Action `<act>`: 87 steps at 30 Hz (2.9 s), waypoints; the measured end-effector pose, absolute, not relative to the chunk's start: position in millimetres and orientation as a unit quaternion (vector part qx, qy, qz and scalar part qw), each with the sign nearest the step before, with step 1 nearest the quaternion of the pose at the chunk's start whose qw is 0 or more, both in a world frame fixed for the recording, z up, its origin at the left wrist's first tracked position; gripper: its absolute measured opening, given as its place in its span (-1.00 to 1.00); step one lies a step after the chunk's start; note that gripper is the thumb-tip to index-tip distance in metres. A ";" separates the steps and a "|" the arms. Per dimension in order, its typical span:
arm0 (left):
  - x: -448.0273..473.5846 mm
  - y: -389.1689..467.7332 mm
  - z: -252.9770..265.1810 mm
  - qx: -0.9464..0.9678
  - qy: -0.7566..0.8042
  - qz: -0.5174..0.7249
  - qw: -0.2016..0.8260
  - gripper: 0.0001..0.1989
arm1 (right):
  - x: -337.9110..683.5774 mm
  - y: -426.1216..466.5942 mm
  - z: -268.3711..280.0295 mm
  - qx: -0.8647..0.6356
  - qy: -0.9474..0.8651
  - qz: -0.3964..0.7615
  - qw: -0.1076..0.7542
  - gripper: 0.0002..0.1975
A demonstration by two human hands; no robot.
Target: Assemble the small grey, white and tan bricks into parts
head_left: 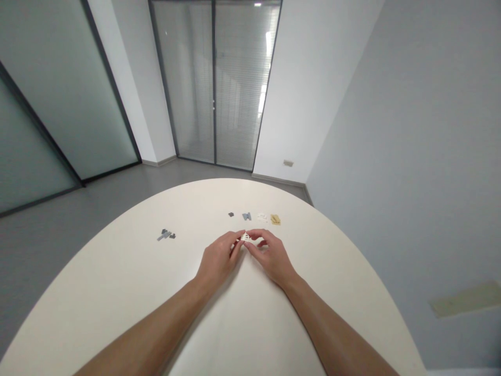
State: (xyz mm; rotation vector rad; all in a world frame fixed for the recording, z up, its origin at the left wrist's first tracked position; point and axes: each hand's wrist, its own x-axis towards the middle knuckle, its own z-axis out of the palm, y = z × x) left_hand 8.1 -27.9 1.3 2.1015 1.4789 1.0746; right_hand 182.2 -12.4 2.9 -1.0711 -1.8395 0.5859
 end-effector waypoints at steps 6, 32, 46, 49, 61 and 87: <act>7.6 -28.0 0.5 0.750 0.515 0.377 0.175 -0.67 | 182.1 -12.3 2.2 -0.439 -0.743 0.231 0.448 -0.82; 8.5 -30.6 5.4 0.728 0.542 0.373 0.193 -0.74 | 184.5 -11.7 3.8 -0.406 -0.770 0.226 0.438 -0.72; 9.8 -30.6 5.4 0.725 0.548 0.369 0.195 -0.74 | 185.2 -9.1 0.7 -0.389 -0.778 0.223 0.439 -0.72; 10.4 -30.5 5.6 0.725 0.548 0.370 0.190 -0.74 | 184.8 -9.2 1.0 -0.386 -0.778 0.226 0.441 -0.72; 9.8 -29.7 4.8 0.740 0.534 0.368 0.180 -0.69 | 183.0 -11.7 4.1 -0.412 -0.756 0.242 0.448 -0.80; 9.8 -31.6 10.4 0.711 0.557 0.368 0.219 -0.77 | 183.1 -10.9 2.5 -0.436 -0.748 0.228 0.446 -0.85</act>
